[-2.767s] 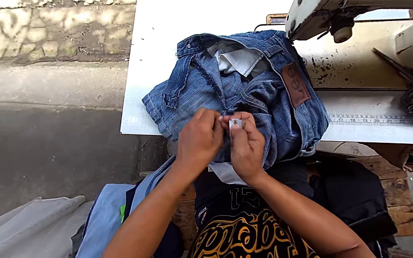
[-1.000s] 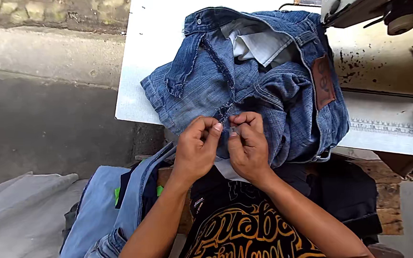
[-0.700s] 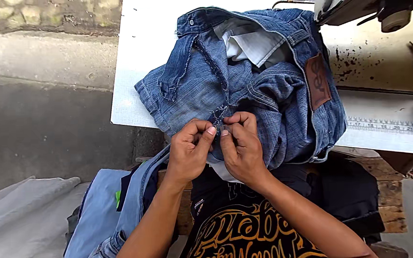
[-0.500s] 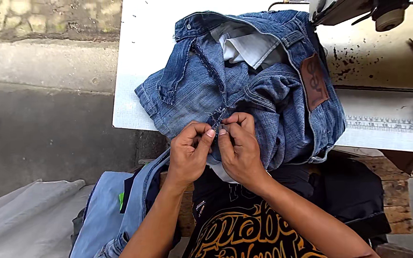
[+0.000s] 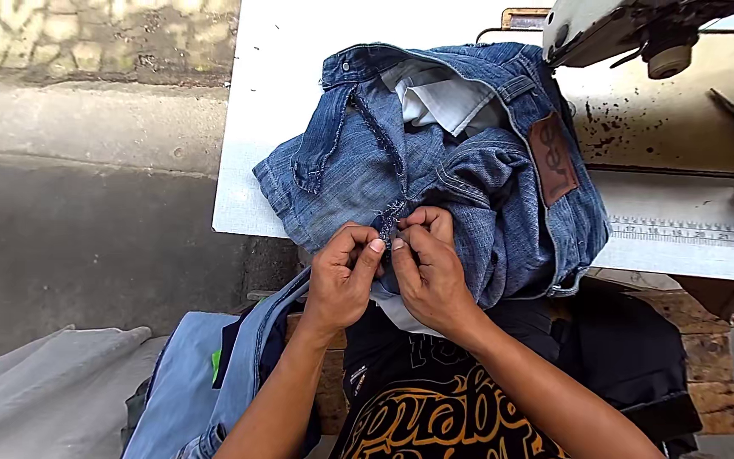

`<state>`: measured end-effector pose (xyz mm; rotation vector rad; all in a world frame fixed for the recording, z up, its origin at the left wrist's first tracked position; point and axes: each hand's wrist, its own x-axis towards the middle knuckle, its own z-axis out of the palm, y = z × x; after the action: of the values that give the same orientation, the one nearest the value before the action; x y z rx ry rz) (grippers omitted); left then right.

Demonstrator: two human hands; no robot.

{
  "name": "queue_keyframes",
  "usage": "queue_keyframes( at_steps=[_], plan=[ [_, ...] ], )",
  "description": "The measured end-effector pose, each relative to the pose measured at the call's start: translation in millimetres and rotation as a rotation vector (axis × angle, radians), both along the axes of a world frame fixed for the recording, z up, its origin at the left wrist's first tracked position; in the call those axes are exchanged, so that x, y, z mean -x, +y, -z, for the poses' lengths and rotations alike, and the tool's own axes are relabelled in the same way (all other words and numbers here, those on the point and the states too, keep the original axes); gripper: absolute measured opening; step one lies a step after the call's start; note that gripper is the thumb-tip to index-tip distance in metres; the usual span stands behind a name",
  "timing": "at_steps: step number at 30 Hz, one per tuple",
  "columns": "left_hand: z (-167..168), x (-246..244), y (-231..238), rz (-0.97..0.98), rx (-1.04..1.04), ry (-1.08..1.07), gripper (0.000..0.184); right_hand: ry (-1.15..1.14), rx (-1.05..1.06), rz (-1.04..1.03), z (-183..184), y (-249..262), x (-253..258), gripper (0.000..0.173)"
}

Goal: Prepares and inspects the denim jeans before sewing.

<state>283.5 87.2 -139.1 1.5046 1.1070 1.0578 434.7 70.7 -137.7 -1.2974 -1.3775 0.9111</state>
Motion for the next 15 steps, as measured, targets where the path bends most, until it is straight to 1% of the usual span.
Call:
queue_keyframes(
  at_steps=[7, 15],
  plan=[
    [-0.1, 3.3, 1.1, 0.022, 0.026, -0.055, 0.015, -0.007, -0.033, -0.097, 4.3, 1.0, -10.1, 0.025],
    [2.9, 4.9, 2.2, 0.04, 0.036, -0.081, 0.017, -0.051, -0.005, -0.054, 2.9, -0.1, -3.9, 0.025]
  ],
)
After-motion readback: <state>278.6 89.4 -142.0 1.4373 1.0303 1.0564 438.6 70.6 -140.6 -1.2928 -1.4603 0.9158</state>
